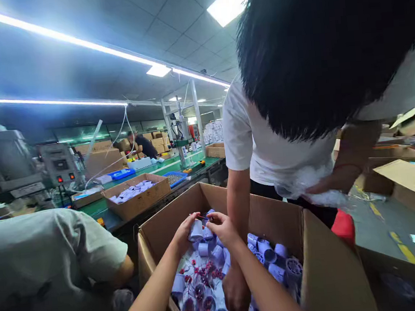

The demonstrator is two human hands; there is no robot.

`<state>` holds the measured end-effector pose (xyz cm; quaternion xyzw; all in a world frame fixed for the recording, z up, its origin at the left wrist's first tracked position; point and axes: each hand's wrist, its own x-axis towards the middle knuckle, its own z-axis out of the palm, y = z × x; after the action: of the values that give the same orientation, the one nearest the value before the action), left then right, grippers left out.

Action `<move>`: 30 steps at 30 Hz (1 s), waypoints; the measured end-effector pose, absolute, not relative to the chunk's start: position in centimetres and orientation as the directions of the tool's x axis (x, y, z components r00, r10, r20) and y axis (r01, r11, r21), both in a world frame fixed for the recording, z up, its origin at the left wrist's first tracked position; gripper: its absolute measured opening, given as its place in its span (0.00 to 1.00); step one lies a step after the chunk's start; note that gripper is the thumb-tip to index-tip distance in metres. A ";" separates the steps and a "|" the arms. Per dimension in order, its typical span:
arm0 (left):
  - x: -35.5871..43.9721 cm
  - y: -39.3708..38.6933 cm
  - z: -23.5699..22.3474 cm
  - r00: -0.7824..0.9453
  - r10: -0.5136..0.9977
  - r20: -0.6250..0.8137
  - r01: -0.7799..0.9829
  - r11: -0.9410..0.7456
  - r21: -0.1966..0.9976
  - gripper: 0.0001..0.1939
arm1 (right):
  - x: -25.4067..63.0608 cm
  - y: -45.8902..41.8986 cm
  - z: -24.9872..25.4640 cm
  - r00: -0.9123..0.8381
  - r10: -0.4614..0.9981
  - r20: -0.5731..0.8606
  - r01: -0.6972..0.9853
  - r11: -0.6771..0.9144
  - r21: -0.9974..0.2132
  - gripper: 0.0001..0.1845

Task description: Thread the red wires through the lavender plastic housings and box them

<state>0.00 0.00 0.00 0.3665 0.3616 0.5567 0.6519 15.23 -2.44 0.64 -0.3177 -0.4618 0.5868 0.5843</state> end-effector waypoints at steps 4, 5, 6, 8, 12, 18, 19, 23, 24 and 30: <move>-0.1 -0.1 0.3 0.147 0.985 -0.088 -0.467 0.148 0.872 0.16 | 15.4 -2.7 1.0 -0.138 0.980 0.145 -0.426 0.074 -0.902 0.02; -0.1 -0.1 0.3 0.157 0.983 -0.095 -0.466 0.158 0.870 0.16 | 15.4 -2.8 1.1 -0.139 0.980 0.143 -0.442 0.068 -0.894 0.02; -0.2 0.0 0.3 0.164 0.981 -0.102 -0.464 0.168 0.870 0.15 | 15.5 -2.9 1.2 -0.139 0.980 0.143 -0.461 0.063 -0.885 0.02; -0.5 0.2 0.3 0.171 0.979 -0.113 -0.458 0.180 0.870 0.17 | 15.8 -3.0 1.5 -0.130 0.981 0.144 -0.502 0.061 -0.863 0.02; -0.9 0.8 0.2 0.157 0.980 -0.123 -0.429 0.180 0.885 0.25 | 16.4 -3.5 2.6 -0.096 0.982 0.160 -0.580 0.075 -0.811 0.16; -0.8 1.1 0.0 0.038 0.999 -0.001 -0.294 0.013 0.956 0.25 | 16.8 -4.4 4.1 -0.081 0.985 0.151 -0.617 0.069 -0.784 0.25; -0.8 1.0 0.0 -0.012 0.999 0.053 -0.262 -0.055 0.963 0.24 | 16.7 -4.5 4.3 -0.081 0.986 0.148 -0.619 0.067 -0.783 0.25; -1.0 0.5 0.2 -0.160 0.927 0.339 -0.065 -0.353 0.933 0.32 | 16.7 -5.0 5.0 -0.099 0.984 0.146 -0.612 0.056 -0.789 0.25; -1.0 0.5 0.3 -0.160 0.900 0.405 -0.010 -0.412 0.911 0.34 | 16.7 -5.2 5.1 -0.108 0.983 0.150 -0.605 0.055 -0.794 0.25; -1.1 0.3 0.6 -0.099 0.751 0.653 0.236 -0.620 0.748 0.23 | 17.2 -6.0 5.8 -0.214 0.960 0.181 -0.517 0.045 -0.855 0.22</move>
<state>-1.10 0.30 0.61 0.6398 0.3857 0.6330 0.2032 17.19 -6.01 5.81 -0.2519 -0.4397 0.6433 0.5739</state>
